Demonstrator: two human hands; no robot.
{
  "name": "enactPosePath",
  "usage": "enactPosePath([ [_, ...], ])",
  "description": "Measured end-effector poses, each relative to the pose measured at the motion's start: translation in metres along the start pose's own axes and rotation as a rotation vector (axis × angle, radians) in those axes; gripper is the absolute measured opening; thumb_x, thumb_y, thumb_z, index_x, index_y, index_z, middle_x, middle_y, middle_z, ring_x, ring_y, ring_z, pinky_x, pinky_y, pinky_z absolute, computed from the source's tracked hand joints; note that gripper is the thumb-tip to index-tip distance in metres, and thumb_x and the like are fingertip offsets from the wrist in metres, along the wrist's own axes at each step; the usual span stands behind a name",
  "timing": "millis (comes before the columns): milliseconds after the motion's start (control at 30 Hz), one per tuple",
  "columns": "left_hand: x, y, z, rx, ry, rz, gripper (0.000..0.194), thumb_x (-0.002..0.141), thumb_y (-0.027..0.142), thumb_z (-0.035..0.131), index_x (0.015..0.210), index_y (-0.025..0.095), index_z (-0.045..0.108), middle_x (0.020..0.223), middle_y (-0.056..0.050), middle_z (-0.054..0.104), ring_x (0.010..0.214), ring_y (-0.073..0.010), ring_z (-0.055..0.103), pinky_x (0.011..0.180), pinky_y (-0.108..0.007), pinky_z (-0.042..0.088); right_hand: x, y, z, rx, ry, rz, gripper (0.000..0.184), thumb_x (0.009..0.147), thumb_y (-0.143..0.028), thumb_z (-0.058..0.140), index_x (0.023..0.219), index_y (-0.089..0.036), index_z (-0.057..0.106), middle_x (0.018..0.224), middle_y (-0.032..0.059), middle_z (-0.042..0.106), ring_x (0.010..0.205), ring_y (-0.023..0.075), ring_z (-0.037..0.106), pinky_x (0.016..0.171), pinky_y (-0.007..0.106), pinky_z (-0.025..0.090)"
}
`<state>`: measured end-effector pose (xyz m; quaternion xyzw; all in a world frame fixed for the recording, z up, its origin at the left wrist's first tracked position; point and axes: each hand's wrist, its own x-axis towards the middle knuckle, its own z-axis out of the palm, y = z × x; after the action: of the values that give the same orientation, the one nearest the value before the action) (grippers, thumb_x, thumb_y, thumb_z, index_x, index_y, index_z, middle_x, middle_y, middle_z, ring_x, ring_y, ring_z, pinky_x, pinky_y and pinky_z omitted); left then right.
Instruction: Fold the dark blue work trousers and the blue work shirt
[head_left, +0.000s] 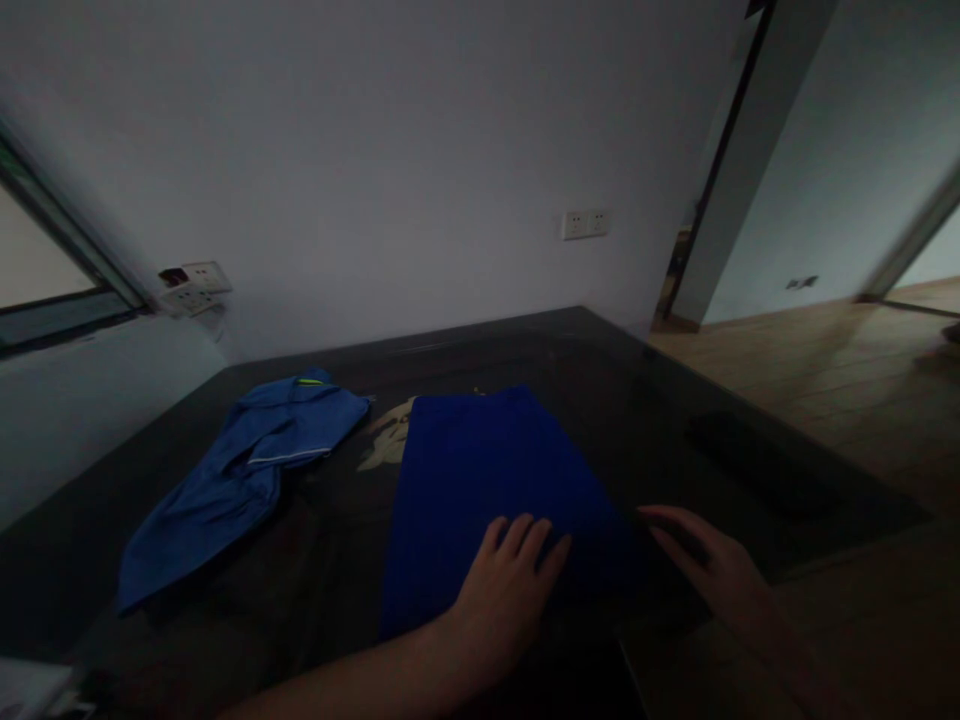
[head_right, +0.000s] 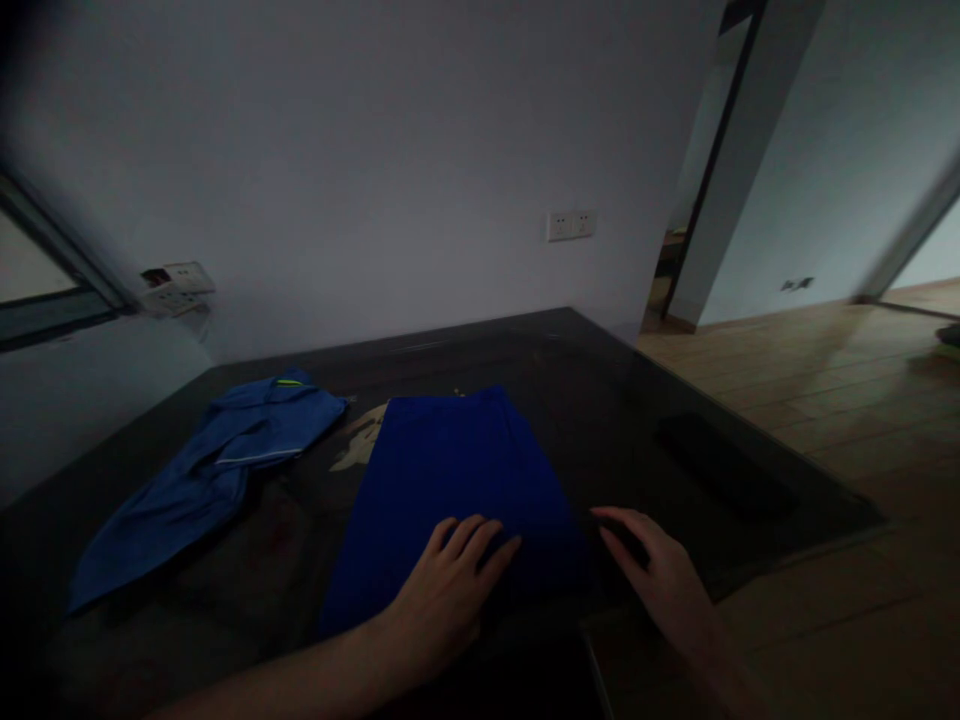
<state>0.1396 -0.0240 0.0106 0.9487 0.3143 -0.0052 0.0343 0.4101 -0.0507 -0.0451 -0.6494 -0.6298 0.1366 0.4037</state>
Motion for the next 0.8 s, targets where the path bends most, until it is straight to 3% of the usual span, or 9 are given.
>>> enactPosePath([
  [200,0.018,0.004,0.01,0.02,0.017,-0.088,0.066,0.083,0.026,0.053,0.143,0.02,0.027,0.142,-0.014,0.041,0.126,-0.0343,0.041,0.1,-0.054,0.037,-0.006,-0.009,-0.002,0.062,-0.084,0.001,0.032,0.086,-0.046,0.05,0.103,-0.025,0.067,0.106,0.0054,0.07,0.098,0.0236,0.066,0.086,0.038,0.055],
  [400,0.02,-0.019,-0.022,-0.18,0.016,-0.141,0.054,0.085,0.015,0.045,0.138,0.02,0.038,0.129,-0.008,0.057,0.112,-0.0237,0.057,0.091,-0.039,0.049,0.01,-0.022,-0.012,0.091,0.027,-0.078,0.035,0.089,-0.044,0.047,0.116,-0.025,0.059,0.117,0.0076,0.064,0.104,0.0233,0.062,0.089,0.039,0.052],
  [500,0.02,-0.035,-0.04,-0.304,0.067,-0.2,0.044,0.09,0.019,0.04,0.133,0.025,0.042,0.121,-0.005,0.063,0.104,-0.0232,0.063,0.086,-0.039,0.051,0.027,-0.036,-0.014,0.098,0.052,-0.206,0.051,0.085,-0.048,0.054,0.13,-0.025,0.046,0.127,0.0102,0.056,0.109,0.0251,0.059,0.091,0.042,0.051],
  [567,0.02,-0.041,-0.047,-0.359,0.094,-0.227,0.04,0.092,0.024,0.038,0.131,0.026,0.045,0.115,-0.005,0.066,0.1,-0.0234,0.065,0.084,-0.039,0.052,0.038,-0.051,-0.008,0.026,0.039,-0.363,0.074,0.076,-0.052,0.064,0.138,-0.024,0.037,0.136,0.0125,0.047,0.121,0.0293,0.049,0.097,0.047,0.045],
  [633,0.021,-0.043,-0.049,-0.382,0.109,-0.23,0.038,0.094,0.027,0.037,0.13,0.026,0.046,0.113,-0.005,0.067,0.1,-0.0234,0.065,0.085,-0.039,0.051,0.048,-0.068,0.002,-0.079,0.016,-0.522,0.085,0.07,-0.049,0.071,0.141,-0.023,0.033,0.142,0.0135,0.04,0.13,0.0318,0.037,0.104,0.051,0.038],
  [700,0.02,-0.041,-0.048,-0.376,0.108,-0.219,0.038,0.094,0.027,0.037,0.13,0.025,0.046,0.116,-0.006,0.065,0.103,-0.0233,0.064,0.088,-0.038,0.05,0.056,-0.081,0.01,-0.155,-0.02,-0.625,0.074,0.076,-0.037,0.068,0.14,-0.023,0.034,0.141,0.0121,0.043,0.131,0.0289,0.038,0.106,0.05,0.034],
  [800,0.017,-0.037,-0.041,-0.357,0.096,-0.19,0.038,0.093,0.025,0.039,0.13,0.025,0.046,0.122,-0.006,0.063,0.106,-0.0223,0.063,0.089,-0.037,0.05,0.063,-0.085,0.014,-0.204,-0.091,-0.692,0.048,0.083,-0.016,0.055,0.13,-0.025,0.049,0.121,0.0072,0.062,0.112,0.0214,0.057,0.102,0.045,0.041],
])
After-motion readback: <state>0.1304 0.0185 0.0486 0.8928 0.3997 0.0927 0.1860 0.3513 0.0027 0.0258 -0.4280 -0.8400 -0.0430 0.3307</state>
